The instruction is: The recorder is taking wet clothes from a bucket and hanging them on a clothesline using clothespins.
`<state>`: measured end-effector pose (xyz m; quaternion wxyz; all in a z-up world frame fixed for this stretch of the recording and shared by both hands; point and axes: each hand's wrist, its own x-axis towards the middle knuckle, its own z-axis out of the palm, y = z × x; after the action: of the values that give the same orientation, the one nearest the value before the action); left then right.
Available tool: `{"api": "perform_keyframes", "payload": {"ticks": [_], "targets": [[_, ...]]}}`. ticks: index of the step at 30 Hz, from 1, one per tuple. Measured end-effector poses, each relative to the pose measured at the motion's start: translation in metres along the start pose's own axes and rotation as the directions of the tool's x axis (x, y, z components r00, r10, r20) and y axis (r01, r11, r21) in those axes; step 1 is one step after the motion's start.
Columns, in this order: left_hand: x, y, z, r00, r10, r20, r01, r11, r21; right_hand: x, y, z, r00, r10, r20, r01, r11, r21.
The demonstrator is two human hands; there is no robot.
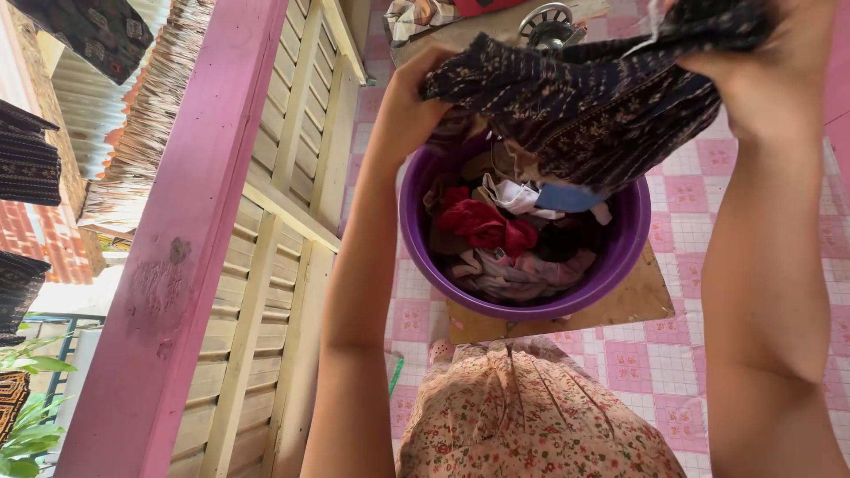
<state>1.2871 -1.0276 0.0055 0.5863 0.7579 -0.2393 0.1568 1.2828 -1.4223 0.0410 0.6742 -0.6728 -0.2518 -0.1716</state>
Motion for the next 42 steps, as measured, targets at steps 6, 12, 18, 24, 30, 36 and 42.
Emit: {"api": "perform_keyframes", "payload": {"ticks": [6, 12, 18, 24, 30, 36, 42], "targets": [[0.001, -0.005, -0.037, 0.962, -0.086, 0.260, 0.120, 0.986, -0.118, 0.006, 0.005, 0.008, 0.998, 0.049, -0.041, -0.046, 0.996, 0.079], [0.007, -0.104, -0.010, 0.936, -0.264, -0.234, 0.280, 0.959, 0.039, 0.013, 0.111, 0.050, 0.979, -0.203, -0.023, 0.142, 0.757, -0.637], [-0.091, -0.146, 0.072, 0.993, -0.088, -0.079, 0.117, 0.620, 0.776, -0.067, 0.175, 0.087, 0.950, 0.157, 0.271, 0.155, 0.518, -0.841], [-0.207, -0.247, 0.164, 0.448, -0.468, 0.762, 0.251, 0.884, 0.396, -0.187, 0.192, 0.140, 0.331, 0.800, 0.500, 0.180, 0.466, -0.866], [-0.190, -0.220, 0.138, 0.504, -0.812, 0.294, 0.202, 0.442, 0.874, -0.213, 0.241, 0.137, 0.575, 0.631, 0.521, 0.309, 0.422, -0.852], [-0.188, -0.189, 0.114, 0.602, -0.694, 0.395, 0.327, 0.666, 0.671, -0.149, 0.208, 0.096, 0.420, 0.798, 0.433, -0.639, 0.598, -0.483], [-0.152, -0.156, 0.092, 0.832, -0.223, 0.507, 0.123, 0.967, 0.223, -0.084, 0.168, 0.034, 0.757, 0.441, 0.482, -0.602, 0.757, 0.254]]}}
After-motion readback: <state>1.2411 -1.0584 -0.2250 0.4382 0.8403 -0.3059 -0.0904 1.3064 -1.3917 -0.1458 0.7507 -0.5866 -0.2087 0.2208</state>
